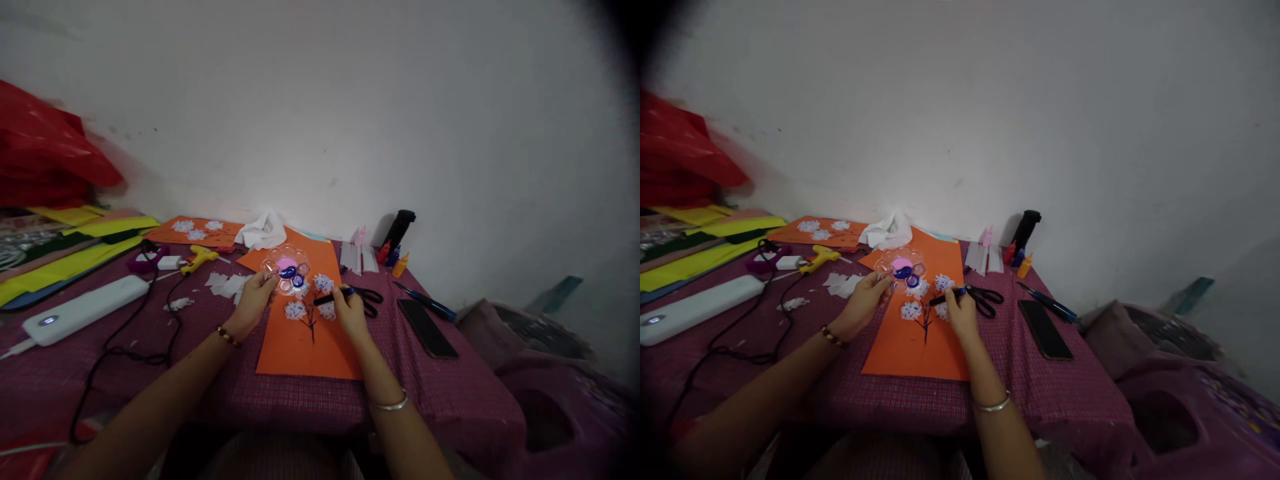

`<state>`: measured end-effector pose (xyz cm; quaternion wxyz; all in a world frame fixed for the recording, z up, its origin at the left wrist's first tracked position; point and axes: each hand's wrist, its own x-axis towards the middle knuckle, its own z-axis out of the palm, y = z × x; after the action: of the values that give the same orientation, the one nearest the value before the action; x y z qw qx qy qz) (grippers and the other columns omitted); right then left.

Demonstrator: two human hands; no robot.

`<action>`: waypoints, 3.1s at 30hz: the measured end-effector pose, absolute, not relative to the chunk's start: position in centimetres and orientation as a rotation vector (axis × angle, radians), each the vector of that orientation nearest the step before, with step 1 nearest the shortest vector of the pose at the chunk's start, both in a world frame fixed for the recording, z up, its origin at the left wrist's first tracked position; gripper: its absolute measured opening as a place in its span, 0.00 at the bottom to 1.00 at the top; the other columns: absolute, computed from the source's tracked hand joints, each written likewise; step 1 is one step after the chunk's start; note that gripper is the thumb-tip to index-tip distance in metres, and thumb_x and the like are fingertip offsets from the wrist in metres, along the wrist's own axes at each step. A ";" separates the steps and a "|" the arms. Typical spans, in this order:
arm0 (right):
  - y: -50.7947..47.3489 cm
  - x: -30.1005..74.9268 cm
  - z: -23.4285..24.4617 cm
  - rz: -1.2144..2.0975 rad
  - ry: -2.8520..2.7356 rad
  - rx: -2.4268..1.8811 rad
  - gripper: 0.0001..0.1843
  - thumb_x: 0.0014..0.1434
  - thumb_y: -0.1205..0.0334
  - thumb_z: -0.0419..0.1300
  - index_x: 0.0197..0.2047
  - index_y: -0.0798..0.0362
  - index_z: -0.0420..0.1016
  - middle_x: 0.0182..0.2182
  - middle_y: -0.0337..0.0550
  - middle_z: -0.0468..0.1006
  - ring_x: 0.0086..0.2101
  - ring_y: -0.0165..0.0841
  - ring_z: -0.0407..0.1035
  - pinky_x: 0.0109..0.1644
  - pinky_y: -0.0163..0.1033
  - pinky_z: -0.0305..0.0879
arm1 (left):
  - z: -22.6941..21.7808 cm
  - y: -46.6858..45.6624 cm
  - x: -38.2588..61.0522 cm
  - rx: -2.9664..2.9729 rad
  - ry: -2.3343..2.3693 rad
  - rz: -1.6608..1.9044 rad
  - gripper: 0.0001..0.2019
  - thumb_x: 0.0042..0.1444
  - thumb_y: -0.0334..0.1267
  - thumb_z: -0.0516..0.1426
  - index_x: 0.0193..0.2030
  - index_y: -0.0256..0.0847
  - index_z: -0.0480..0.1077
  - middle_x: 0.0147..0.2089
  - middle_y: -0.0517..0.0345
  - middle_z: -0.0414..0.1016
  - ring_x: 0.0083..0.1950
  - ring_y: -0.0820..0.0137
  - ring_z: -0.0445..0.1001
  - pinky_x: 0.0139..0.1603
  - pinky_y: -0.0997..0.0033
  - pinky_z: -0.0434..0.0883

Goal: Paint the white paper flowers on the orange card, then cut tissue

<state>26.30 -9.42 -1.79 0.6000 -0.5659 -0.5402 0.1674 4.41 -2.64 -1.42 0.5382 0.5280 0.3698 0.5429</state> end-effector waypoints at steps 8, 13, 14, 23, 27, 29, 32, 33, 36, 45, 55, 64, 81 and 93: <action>-9.4 26.9 -2.0 0.354 -1.226 -1.364 0.20 0.60 0.45 0.54 0.28 0.53 0.71 0.21 0.39 0.72 0.25 0.34 0.66 0.29 0.36 0.59 | -0.8 -3.1 4.4 1.265 0.876 1.280 0.14 0.52 0.47 0.61 0.28 0.41 0.63 0.21 0.66 0.64 0.20 0.78 0.61 0.19 0.79 0.57; -9.4 26.9 -2.0 0.345 -1.222 -1.369 0.21 0.60 0.44 0.54 0.29 0.54 0.71 0.21 0.38 0.72 0.23 0.33 0.65 0.28 0.36 0.58 | -0.9 -3.0 4.5 1.271 0.859 1.282 0.12 0.52 0.44 0.60 0.28 0.41 0.63 0.22 0.66 0.65 0.20 0.78 0.60 0.19 0.79 0.56; -9.4 26.8 -2.0 0.348 -1.226 -1.368 0.21 0.60 0.44 0.54 0.29 0.54 0.71 0.20 0.38 0.72 0.23 0.33 0.65 0.27 0.36 0.58 | -1.0 -2.9 4.5 1.270 0.857 1.281 0.12 0.52 0.44 0.60 0.28 0.41 0.63 0.22 0.66 0.65 0.20 0.78 0.60 0.19 0.79 0.56; -9.8 26.4 -1.6 0.371 -1.256 -1.359 0.19 0.60 0.47 0.54 0.28 0.53 0.70 0.20 0.37 0.71 0.22 0.31 0.64 0.27 0.35 0.58 | -0.9 -3.0 4.5 1.264 0.873 1.281 0.12 0.50 0.44 0.61 0.28 0.41 0.63 0.22 0.67 0.65 0.20 0.78 0.61 0.19 0.78 0.56; -9.7 26.4 -1.6 0.371 -1.268 -1.360 0.18 0.59 0.47 0.55 0.27 0.52 0.70 0.21 0.38 0.73 0.25 0.33 0.66 0.29 0.35 0.60 | -0.8 -3.1 4.6 1.262 0.884 1.274 0.12 0.51 0.44 0.60 0.28 0.41 0.63 0.21 0.67 0.65 0.19 0.78 0.60 0.18 0.78 0.56; -9.6 26.5 -1.7 0.372 -1.272 -1.363 0.18 0.58 0.47 0.56 0.27 0.52 0.70 0.21 0.38 0.73 0.25 0.34 0.67 0.30 0.35 0.60 | -0.8 -3.1 4.6 1.258 0.891 1.269 0.12 0.51 0.44 0.60 0.28 0.41 0.63 0.21 0.67 0.65 0.19 0.78 0.60 0.18 0.78 0.55; -9.6 26.6 -1.9 0.369 -1.260 -1.371 0.19 0.58 0.46 0.56 0.27 0.53 0.70 0.20 0.38 0.72 0.24 0.33 0.66 0.29 0.36 0.60 | -0.8 -3.1 4.6 1.249 0.896 1.266 0.12 0.51 0.44 0.60 0.28 0.41 0.62 0.21 0.67 0.65 0.19 0.78 0.60 0.18 0.78 0.55; -9.5 26.6 -1.9 0.365 -1.252 -1.373 0.19 0.58 0.46 0.55 0.27 0.53 0.70 0.20 0.38 0.72 0.24 0.33 0.65 0.29 0.36 0.59 | -0.8 -3.1 4.6 1.246 0.895 1.266 0.12 0.51 0.44 0.60 0.28 0.41 0.62 0.21 0.67 0.65 0.19 0.78 0.60 0.18 0.79 0.55; -9.5 26.7 -2.0 0.358 -1.246 -1.374 0.19 0.58 0.46 0.55 0.28 0.53 0.71 0.21 0.39 0.73 0.25 0.34 0.66 0.30 0.36 0.60 | -0.7 -3.2 4.6 1.236 0.892 1.267 0.11 0.50 0.43 0.60 0.28 0.41 0.63 0.21 0.66 0.65 0.19 0.78 0.60 0.18 0.79 0.55; -9.6 26.5 -1.9 0.453 -1.232 -1.378 0.19 0.57 0.45 0.55 0.26 0.51 0.68 0.17 0.36 0.69 0.19 0.32 0.64 0.23 0.35 0.59 | -0.8 -3.1 4.6 1.240 0.871 1.282 0.12 0.49 0.44 0.61 0.27 0.41 0.63 0.21 0.66 0.65 0.19 0.78 0.61 0.18 0.79 0.55; -9.7 26.4 -2.0 0.568 -1.207 -1.343 0.21 0.57 0.42 0.56 0.25 0.50 0.66 0.14 0.35 0.68 0.16 0.31 0.63 0.20 0.35 0.58 | -0.8 -3.1 4.6 1.241 0.868 1.277 0.11 0.49 0.43 0.61 0.27 0.42 0.62 0.20 0.67 0.64 0.18 0.78 0.60 0.18 0.78 0.54; -9.7 26.3 -1.8 0.616 -1.196 -1.313 0.21 0.56 0.43 0.58 0.23 0.50 0.65 0.13 0.33 0.66 0.15 0.29 0.61 0.19 0.33 0.58 | -0.7 -3.2 4.6 1.233 0.866 1.275 0.11 0.49 0.43 0.61 0.27 0.42 0.63 0.19 0.67 0.63 0.19 0.78 0.59 0.18 0.78 0.54; -9.7 26.6 -1.8 0.704 -1.154 -1.298 0.20 0.56 0.41 0.56 0.25 0.50 0.65 0.12 0.30 0.62 0.14 0.28 0.57 0.18 0.33 0.56 | -0.4 -3.4 4.6 1.230 0.862 1.274 0.11 0.48 0.43 0.62 0.28 0.41 0.64 0.20 0.66 0.64 0.19 0.78 0.60 0.19 0.77 0.55; -10.0 26.2 -1.0 0.669 -1.235 -1.338 0.22 0.53 0.40 0.59 0.23 0.50 0.64 0.14 0.32 0.64 0.17 0.29 0.58 0.21 0.34 0.54 | -0.6 -3.3 4.6 1.251 0.860 1.254 0.11 0.51 0.42 0.60 0.29 0.40 0.64 0.21 0.67 0.63 0.20 0.78 0.60 0.19 0.79 0.56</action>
<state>26.17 -10.01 -1.02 0.5654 -0.5688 -0.5251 0.2846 4.61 -3.31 -0.55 0.5532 0.5291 0.3639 0.5307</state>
